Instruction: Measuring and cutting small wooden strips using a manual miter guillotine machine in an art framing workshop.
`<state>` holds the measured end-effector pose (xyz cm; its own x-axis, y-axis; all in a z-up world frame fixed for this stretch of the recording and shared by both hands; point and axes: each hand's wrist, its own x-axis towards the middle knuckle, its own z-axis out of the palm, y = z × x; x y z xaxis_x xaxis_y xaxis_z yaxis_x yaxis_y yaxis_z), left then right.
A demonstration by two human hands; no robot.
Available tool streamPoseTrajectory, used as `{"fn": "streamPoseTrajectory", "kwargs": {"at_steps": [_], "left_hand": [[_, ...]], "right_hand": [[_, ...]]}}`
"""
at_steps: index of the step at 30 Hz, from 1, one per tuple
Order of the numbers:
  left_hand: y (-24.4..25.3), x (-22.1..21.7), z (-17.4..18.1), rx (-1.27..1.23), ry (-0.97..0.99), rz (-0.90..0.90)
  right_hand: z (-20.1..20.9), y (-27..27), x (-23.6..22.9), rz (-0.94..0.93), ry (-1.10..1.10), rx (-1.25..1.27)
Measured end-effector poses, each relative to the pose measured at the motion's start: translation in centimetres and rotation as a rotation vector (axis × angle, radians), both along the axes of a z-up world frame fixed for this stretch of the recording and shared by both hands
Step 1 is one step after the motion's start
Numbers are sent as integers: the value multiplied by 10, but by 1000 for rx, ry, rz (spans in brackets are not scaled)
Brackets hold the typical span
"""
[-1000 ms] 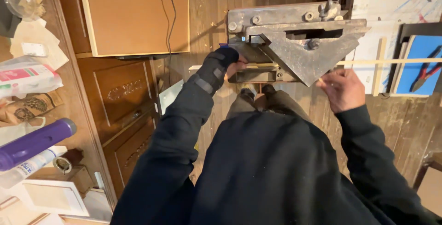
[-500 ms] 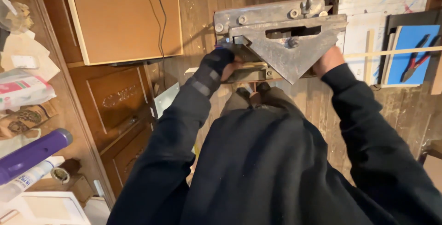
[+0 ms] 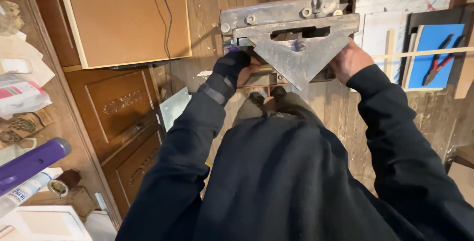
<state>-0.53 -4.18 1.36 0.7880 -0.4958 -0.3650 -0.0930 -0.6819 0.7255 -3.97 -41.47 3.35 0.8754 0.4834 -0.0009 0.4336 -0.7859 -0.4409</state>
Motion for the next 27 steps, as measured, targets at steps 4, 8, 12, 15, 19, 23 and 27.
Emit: {"fn": "streamPoseTrajectory", "kwargs": {"at_steps": [4, 8, 12, 15, 19, 23, 27], "left_hand": [[-1, 1, -3, 8, -9, -11], [0, 0, -9, -18, -13, -28], [-2, 1, -5, -43, 39, -2], [2, -8, -46, -105, 37, 20], [0, 0, -19, -122, 38, 34], [-1, 2, -10, -101, 41, 11], [-1, 3, -10, -87, 48, -23]], "right_hand": [[9, 9, -2, 1, 79, -35], [28, 28, -8, -44, 170, -70], [34, 51, -10, -23, 71, 139], [29, 68, -9, -11, 8, 99], [25, 72, -15, -208, 201, 159], [-1, 65, -24, -175, 98, -15], [-3, 67, -25, -103, 68, -135]]}}
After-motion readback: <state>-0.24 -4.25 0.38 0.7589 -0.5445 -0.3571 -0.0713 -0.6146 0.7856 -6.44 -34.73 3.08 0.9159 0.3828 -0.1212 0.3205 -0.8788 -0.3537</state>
